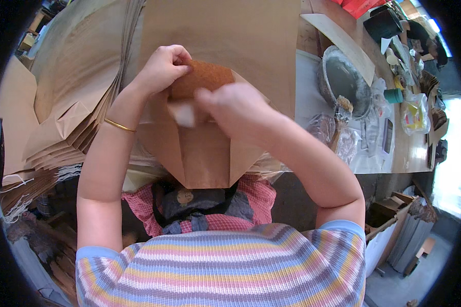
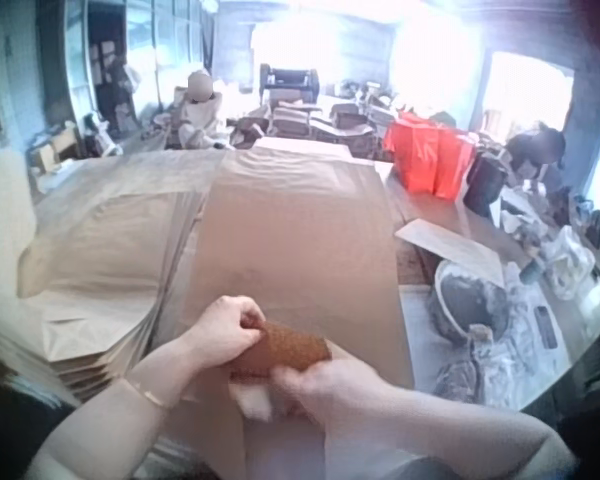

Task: The person repeatedly applies glue to the inner flaps of brown paper bags using a brush, then folds and presses the flaps to seal them. The process is repeated on multiple bags in a continuous loop.

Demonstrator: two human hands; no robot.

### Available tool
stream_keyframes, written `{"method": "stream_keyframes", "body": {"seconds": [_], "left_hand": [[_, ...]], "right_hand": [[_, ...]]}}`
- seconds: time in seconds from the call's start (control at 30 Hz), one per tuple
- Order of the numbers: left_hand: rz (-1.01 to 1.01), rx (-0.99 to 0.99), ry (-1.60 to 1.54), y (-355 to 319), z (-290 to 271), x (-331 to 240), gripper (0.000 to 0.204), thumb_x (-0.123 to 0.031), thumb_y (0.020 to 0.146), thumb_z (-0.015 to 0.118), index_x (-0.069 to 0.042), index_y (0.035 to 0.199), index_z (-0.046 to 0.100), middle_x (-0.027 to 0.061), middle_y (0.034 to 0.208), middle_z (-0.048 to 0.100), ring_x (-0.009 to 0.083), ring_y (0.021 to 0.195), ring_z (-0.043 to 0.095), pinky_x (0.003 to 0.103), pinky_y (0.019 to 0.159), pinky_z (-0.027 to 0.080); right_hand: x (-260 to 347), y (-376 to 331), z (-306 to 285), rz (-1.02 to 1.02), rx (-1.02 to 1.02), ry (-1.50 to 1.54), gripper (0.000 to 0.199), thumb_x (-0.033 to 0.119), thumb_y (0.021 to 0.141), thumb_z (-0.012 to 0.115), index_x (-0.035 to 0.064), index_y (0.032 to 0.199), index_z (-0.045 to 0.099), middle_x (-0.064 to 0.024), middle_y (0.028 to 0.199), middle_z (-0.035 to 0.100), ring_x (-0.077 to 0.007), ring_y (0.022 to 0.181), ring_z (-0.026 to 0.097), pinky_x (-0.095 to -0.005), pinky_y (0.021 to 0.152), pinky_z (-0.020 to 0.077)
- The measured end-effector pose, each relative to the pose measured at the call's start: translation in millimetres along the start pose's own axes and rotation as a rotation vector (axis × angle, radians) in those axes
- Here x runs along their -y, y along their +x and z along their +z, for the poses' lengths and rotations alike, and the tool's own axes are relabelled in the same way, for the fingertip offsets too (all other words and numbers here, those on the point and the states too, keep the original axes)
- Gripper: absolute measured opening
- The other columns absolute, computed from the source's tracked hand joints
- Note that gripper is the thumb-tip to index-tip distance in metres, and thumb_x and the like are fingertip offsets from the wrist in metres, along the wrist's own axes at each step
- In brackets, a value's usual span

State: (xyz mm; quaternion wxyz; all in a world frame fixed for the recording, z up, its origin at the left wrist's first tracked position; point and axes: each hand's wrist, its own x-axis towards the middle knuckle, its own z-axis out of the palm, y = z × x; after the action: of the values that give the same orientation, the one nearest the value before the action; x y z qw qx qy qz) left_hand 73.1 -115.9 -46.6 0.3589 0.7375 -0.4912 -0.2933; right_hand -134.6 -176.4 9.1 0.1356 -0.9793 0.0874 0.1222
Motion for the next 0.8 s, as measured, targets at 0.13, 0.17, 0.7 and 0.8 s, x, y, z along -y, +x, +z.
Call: {"method": "stream_keyframes", "body": {"seconds": [0.13, 0.17, 0.7, 0.8], "left_hand": [[0.071, -0.073, 0.279, 2.4, 11.0, -1.8, 0.015, -0.005, 0.077, 0.071, 0.002, 0.087, 0.063, 0.0111, 0.081, 0.067, 0.0217, 0.077, 0.063, 0.035, 0.068, 0.05], [0.114, -0.179, 0.401, -0.8, 13.7, -2.7, 0.014, -0.006, 0.077, 0.071, 0.002, 0.087, 0.063, 0.0119, 0.082, 0.066, 0.0239, 0.081, 0.064, 0.036, 0.07, 0.05], [-0.152, 0.714, 1.545, -84.8, 48.2, -47.5, 0.037, -0.021, 0.08, 0.072, -0.012, 0.116, 0.07, 0.0046, 0.114, 0.07, 0.0205, 0.108, 0.066, 0.033, 0.087, 0.054], [-0.102, 0.145, 1.28, -120.2, 22.6, -8.0, 0.048, -0.018, 0.085, 0.067, -0.008, 0.131, 0.056, 0.0071, 0.123, 0.065, 0.0227, 0.109, 0.065, 0.04, 0.072, 0.059]], "right_hand": [[4.6, -33.2, 30.8, -0.245, -0.07, -0.291, 0.046, 0.04, 0.082, 0.067, 0.0071, 0.114, 0.064, -0.0092, 0.091, 0.068, -0.026, 0.086, 0.067, -0.0384, 0.074, 0.0498], [8.7, -36.1, 26.5, -0.201, -0.056, -0.277, 0.051, 0.043, 0.082, 0.067, 0.0069, 0.118, 0.064, -0.0094, 0.092, 0.068, -0.0262, 0.084, 0.068, -0.0384, 0.072, 0.0501], [1.5, -10.8, 46.7, 0.318, 0.276, -0.494, 0.058, 0.013, 0.077, 0.069, 0.0034, 0.131, 0.049, -0.0152, 0.117, 0.065, -0.0286, 0.104, 0.066, -0.0357, 0.087, 0.0528], [-23.4, -60.0, 53.1, 0.3, -0.074, -0.466, 0.06, 0.012, 0.073, 0.07, 0.0032, 0.129, 0.05, -0.0169, 0.119, 0.062, -0.0325, 0.106, 0.064, -0.0371, 0.089, 0.0521]]}}
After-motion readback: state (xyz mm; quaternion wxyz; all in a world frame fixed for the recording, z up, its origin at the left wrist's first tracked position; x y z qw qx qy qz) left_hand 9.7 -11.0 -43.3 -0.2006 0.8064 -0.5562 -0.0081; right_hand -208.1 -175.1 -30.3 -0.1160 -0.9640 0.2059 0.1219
